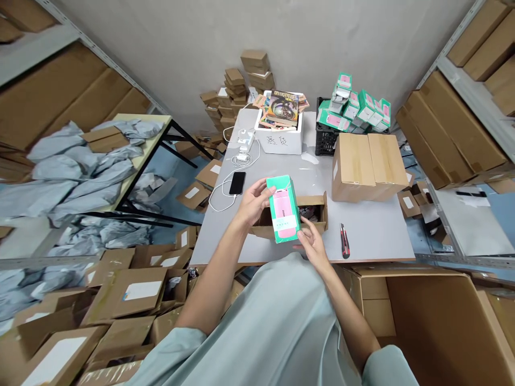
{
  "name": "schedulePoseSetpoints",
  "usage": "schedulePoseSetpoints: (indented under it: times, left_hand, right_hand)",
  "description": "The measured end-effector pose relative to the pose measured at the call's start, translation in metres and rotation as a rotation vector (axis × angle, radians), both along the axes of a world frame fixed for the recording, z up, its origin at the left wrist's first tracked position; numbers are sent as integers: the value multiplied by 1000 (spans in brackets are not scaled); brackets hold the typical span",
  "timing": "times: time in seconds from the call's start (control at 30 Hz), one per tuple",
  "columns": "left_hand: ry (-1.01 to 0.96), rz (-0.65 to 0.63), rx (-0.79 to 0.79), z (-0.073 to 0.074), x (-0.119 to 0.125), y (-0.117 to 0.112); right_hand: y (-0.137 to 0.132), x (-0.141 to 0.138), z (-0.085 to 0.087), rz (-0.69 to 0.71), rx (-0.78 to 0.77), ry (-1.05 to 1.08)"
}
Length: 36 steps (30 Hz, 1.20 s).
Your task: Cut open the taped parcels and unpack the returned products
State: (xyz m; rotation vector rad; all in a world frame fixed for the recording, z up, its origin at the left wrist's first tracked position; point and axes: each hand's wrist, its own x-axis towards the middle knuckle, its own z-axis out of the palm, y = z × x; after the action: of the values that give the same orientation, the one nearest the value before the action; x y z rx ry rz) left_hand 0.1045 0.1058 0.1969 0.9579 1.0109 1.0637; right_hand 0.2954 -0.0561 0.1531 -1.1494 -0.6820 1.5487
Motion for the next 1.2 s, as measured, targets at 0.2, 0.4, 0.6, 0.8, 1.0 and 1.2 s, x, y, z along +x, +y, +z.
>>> schedulePoseSetpoints:
  times: [0.2, 0.4, 0.6, 0.8, 1.0, 1.2]
  left_hand:
    - [214, 90, 146, 3, 3, -1]
    - [491, 221, 354, 14, 14, -14]
    - [173, -94, 141, 16, -16, -8]
    - [108, -182, 1, 4, -18, -5]
    - [322, 69, 182, 10, 10, -11]
    - [278, -84, 210, 28, 3, -8]
  right_hand:
    - [3, -4, 9, -26, 149, -624]
    - [10, -22, 17, -32, 250, -1056]
    - [17, -3, 4, 63, 166, -276]
    - [12, 5, 6, 187, 128, -104]
    - [21, -1, 7, 42, 110, -628]
    - [20, 3, -11, 147, 120, -261]
